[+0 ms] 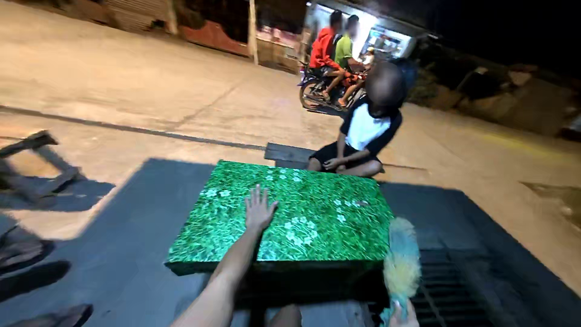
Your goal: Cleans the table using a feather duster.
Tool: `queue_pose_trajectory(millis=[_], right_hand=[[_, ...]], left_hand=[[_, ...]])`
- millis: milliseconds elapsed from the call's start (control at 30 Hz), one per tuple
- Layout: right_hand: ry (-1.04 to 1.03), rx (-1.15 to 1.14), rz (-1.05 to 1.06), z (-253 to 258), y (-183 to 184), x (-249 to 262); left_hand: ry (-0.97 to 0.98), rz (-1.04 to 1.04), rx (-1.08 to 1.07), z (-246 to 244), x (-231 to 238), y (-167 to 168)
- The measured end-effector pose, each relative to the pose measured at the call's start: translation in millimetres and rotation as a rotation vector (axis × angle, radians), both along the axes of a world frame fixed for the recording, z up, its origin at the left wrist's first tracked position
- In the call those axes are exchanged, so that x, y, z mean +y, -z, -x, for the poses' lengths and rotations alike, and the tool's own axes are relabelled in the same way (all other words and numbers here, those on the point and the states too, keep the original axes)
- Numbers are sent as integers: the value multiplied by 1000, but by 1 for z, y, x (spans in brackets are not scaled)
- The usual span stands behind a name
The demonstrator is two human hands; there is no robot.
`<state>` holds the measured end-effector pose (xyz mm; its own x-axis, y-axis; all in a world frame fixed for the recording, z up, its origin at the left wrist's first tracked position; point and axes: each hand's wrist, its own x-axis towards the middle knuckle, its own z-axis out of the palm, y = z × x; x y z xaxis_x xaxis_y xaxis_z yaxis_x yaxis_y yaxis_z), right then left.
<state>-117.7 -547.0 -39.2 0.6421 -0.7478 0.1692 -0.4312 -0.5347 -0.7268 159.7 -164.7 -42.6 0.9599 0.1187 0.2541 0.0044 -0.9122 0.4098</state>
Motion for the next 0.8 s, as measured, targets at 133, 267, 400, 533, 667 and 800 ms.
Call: queue_pose_trajectory(millis=[133, 267, 400, 533, 667, 800], right_hand=[[-259, -11, -45, -1, -9, 33], [-623, 1, -190, 13, 2, 84], [-611, -6, -164, 15, 13, 75], [-95, 117, -99, 3, 2, 9], [154, 231, -98, -6, -7, -6], [-209, 172, -53, -7, -7, 58]], left_hand=[[11, -28, 40, -1, 0, -3], [11, -46, 121, -1, 1, -2], [9, -51, 103, -2, 3, 1], [19, -52, 79, 0, 6, 2], [24, -66, 84, 0, 9, 4], [28, -52, 101, 0, 10, 0]])
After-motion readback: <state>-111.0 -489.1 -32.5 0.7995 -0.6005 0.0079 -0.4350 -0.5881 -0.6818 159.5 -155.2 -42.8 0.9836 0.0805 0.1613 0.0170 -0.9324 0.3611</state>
